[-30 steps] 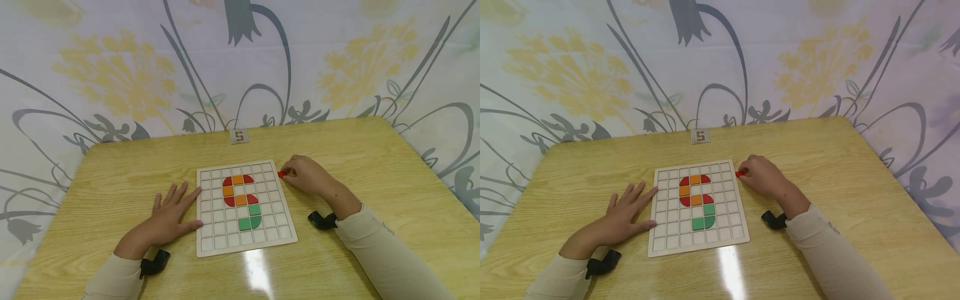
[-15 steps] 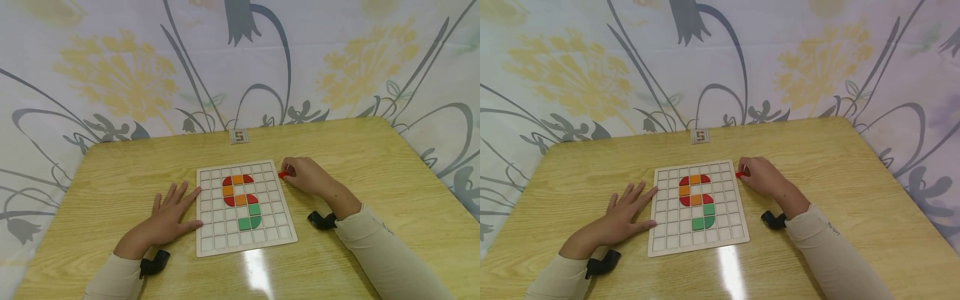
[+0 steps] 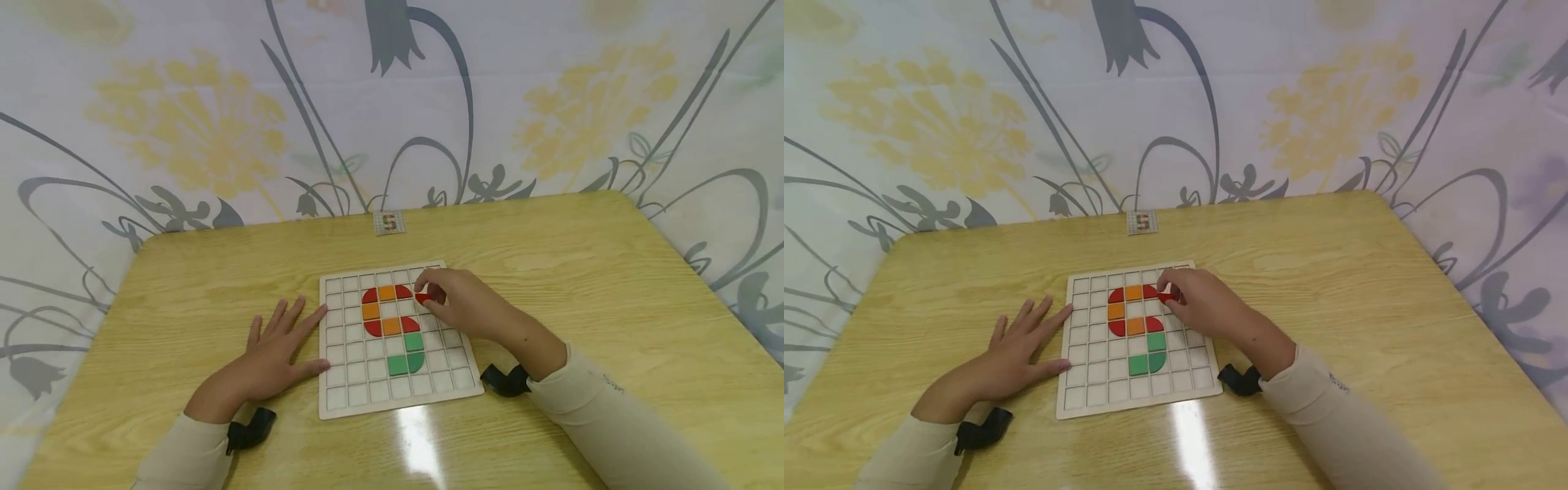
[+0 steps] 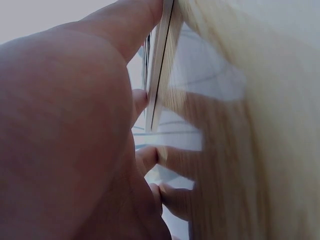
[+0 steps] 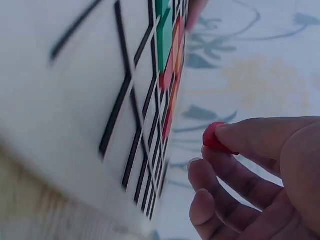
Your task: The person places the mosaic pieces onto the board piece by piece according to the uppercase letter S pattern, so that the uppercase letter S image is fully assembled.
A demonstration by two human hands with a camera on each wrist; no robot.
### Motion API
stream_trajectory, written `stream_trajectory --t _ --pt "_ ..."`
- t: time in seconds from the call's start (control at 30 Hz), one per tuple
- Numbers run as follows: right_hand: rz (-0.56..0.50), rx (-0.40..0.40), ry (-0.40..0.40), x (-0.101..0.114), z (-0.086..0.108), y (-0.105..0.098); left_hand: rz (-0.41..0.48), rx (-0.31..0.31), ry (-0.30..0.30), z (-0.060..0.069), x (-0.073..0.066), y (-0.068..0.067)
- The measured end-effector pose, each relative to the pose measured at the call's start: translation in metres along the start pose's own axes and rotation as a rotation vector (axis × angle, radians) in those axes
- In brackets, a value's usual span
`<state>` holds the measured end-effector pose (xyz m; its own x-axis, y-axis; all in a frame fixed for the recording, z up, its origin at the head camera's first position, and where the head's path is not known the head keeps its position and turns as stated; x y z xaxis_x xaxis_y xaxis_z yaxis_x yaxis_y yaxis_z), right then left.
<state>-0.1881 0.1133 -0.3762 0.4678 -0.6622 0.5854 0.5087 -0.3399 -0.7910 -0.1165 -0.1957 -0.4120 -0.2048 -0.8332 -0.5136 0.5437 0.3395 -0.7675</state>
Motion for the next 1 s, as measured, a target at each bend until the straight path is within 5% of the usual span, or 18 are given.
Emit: stream_trajectory --t 0.47,1.0 --pt "-0.037 0.186 -0.122 0.042 0.000 0.033 -0.001 0.009 -0.013 0.000 0.002 0.001" --pt "-0.087 0.264 -0.183 0.045 0.002 0.050 0.007 -0.001 0.003 0.001 -0.003 -0.002"
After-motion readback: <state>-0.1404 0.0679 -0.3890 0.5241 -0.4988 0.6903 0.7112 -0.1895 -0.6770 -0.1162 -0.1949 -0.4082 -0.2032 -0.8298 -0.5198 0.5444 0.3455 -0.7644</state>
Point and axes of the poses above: each hand's wrist, its own z-axis away from the middle knuckle, its own y-axis out of the palm, x = y × z, the point moved 2 cm from there along -z, towards the middle knuckle, and after that the axes turned 12 degrees about x, right-handed, at the moved point
